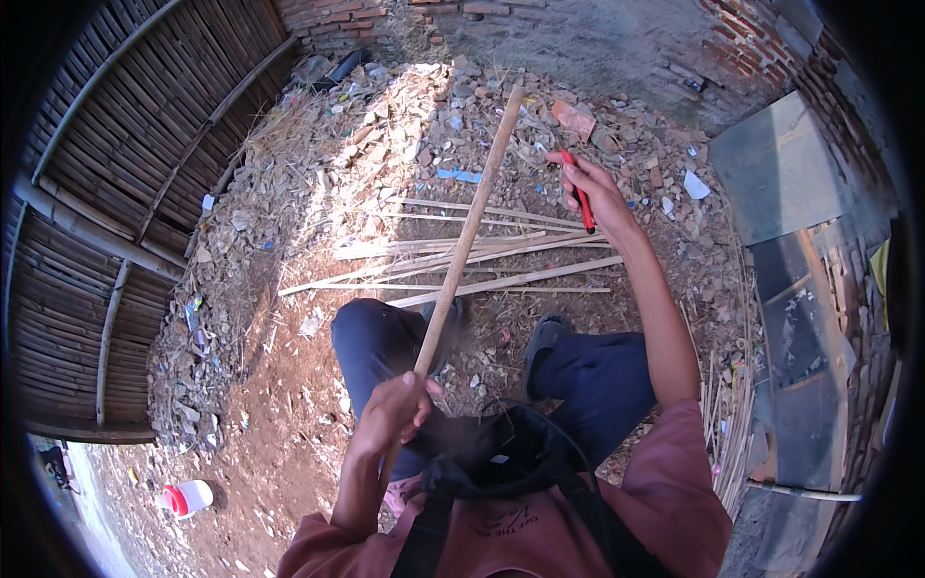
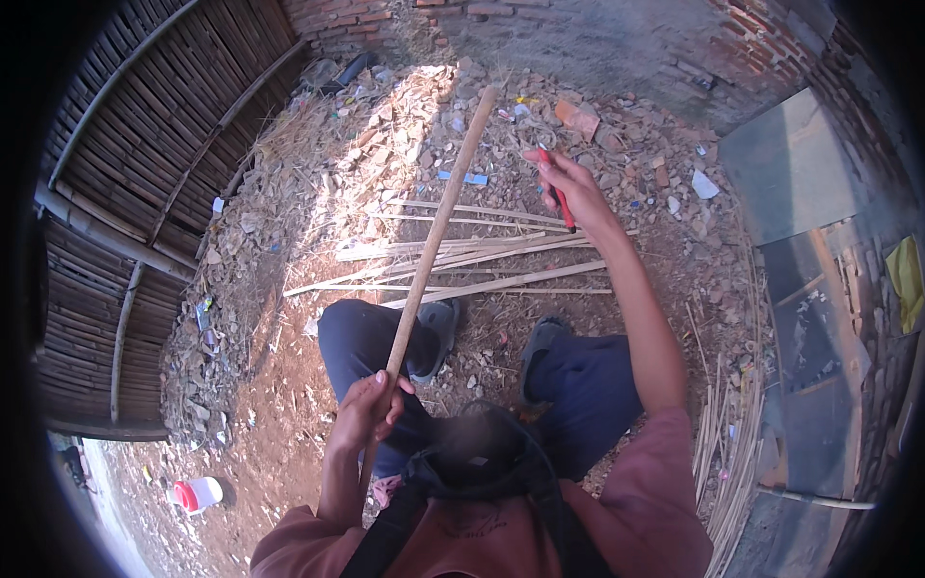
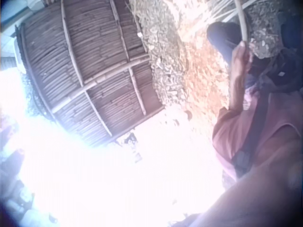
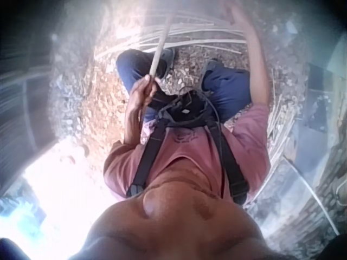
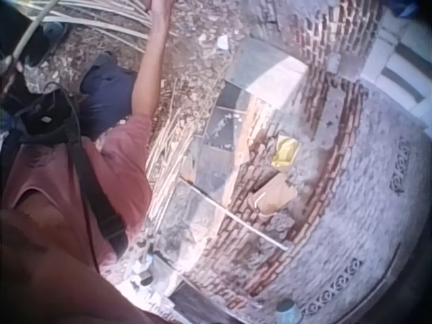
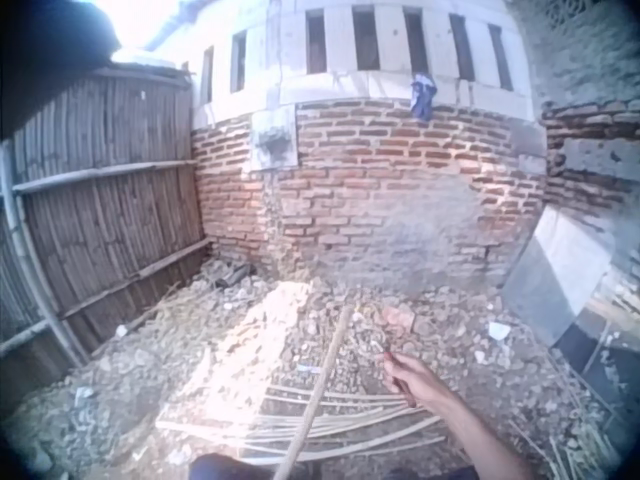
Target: The person whittles and thins down long bamboo slats using a small red utility knife while sitting outdoors.
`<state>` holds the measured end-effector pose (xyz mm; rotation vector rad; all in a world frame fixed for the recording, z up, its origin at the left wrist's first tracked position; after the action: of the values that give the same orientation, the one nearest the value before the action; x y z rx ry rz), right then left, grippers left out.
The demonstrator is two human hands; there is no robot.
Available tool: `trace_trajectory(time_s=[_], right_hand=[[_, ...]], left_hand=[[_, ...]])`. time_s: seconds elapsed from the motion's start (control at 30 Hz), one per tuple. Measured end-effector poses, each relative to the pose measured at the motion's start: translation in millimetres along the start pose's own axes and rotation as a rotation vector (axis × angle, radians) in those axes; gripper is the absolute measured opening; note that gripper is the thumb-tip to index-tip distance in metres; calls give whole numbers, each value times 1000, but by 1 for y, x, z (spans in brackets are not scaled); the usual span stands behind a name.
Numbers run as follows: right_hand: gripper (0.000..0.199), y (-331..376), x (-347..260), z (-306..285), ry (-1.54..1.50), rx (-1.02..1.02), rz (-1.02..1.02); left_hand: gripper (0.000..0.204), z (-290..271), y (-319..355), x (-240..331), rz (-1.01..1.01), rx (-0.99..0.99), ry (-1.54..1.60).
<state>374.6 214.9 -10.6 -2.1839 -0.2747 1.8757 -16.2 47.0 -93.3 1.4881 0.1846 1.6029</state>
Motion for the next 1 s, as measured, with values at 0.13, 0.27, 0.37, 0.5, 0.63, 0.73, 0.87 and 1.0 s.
trace_trajectory(time_s=[0.13, 0.27, 0.37, 0.5, 0.63, 0.73, 0.87, 1.0], right_hand=[[54, 12, -9, 33, -677, 90, 77], [55, 21, -27, 59, -713, -2, 2], [52, 27, -30, 69, -702, 18, 13], [48, 30, -30, 69, -620, 57, 35], [48, 31, -28, 68, -613, 50, 30], [52, 31, -41, 71, -575, 28, 18], [58, 32, -42, 74, -506, -6, -1], [57, 35, -42, 69, -441, 71, -11]], left_hand=[[54, 18, -13, 11, -8, -88, 17], [53, 33, -20, 23, 24, -125, 15], [52, 38, -21, 24, 22, -119, 6], [49, 45, -19, 26, 17, -176, 15], [46, 44, -24, 21, 18, -213, 44], [46, 43, -26, 17, 30, -189, 40], [47, 41, -31, 6, -20, -185, -42], [46, 49, -22, 21, 86, -140, -145]])
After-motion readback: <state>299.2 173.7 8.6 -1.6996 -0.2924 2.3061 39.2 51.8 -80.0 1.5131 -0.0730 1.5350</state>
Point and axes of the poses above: each hand's wrist, its own y-axis away from the middle knuckle, its own z-axis out of the palm, x = y × z, the point moved 10 cm from there along -y, towards the middle knuckle, and after that the axes turned 13 degrees about -z, right-handed, at the moved point
